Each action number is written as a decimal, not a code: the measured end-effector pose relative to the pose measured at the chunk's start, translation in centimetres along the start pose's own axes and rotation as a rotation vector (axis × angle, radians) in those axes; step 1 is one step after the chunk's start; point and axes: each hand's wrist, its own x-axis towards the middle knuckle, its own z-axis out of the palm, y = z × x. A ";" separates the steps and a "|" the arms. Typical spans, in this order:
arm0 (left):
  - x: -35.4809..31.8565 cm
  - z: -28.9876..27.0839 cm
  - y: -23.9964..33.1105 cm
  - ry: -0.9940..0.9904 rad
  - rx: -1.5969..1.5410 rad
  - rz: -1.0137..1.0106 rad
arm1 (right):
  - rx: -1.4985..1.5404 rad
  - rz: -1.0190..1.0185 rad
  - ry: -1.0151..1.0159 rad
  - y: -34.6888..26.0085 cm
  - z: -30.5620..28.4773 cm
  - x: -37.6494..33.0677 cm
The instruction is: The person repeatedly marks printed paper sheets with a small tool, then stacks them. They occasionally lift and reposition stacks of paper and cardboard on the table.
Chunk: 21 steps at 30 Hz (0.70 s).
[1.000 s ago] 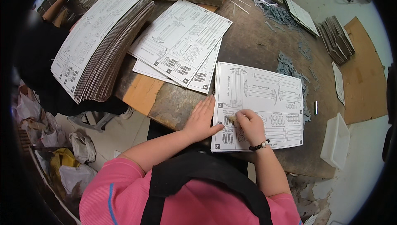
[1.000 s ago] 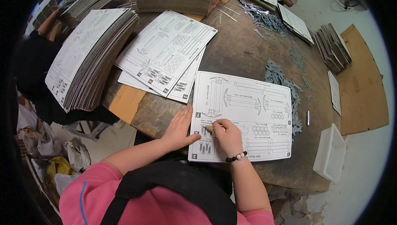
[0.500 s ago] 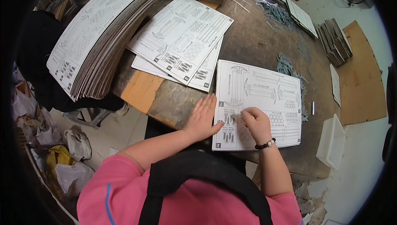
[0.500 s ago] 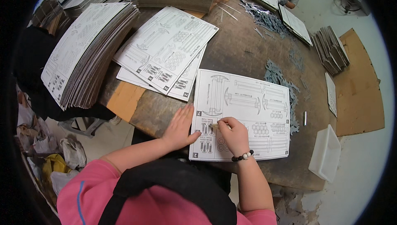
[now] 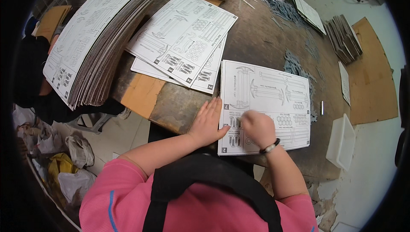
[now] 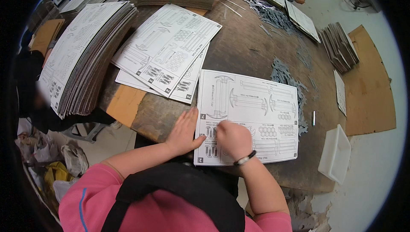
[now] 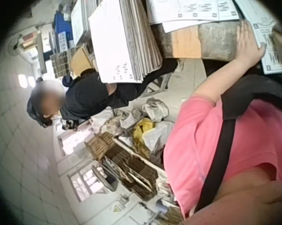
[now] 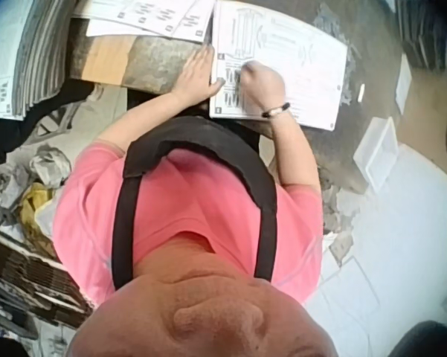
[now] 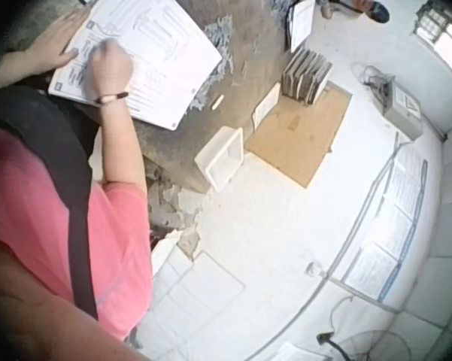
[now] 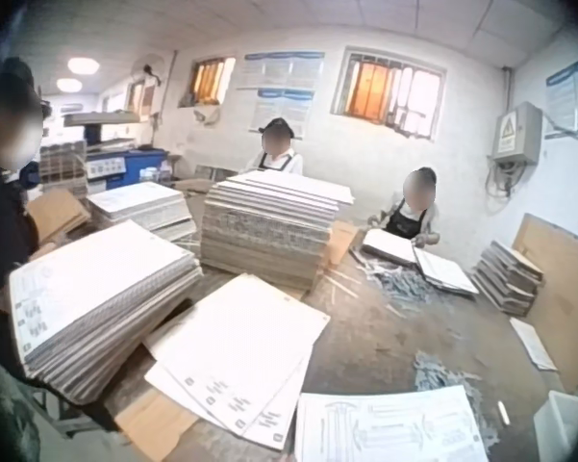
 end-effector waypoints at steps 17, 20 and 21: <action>-0.2 0.0 0.2 0.053 0.015 0.007 | 0.585 0.390 -0.092 0.6 0.0 -2.2; -0.2 0.4 0.0 0.049 0.034 0.010 | -0.020 0.001 -0.140 -2.5 -0.5 -1.9; -0.1 0.4 0.0 0.039 0.040 -0.003 | -0.265 -0.154 -0.171 -3.6 -0.5 -1.9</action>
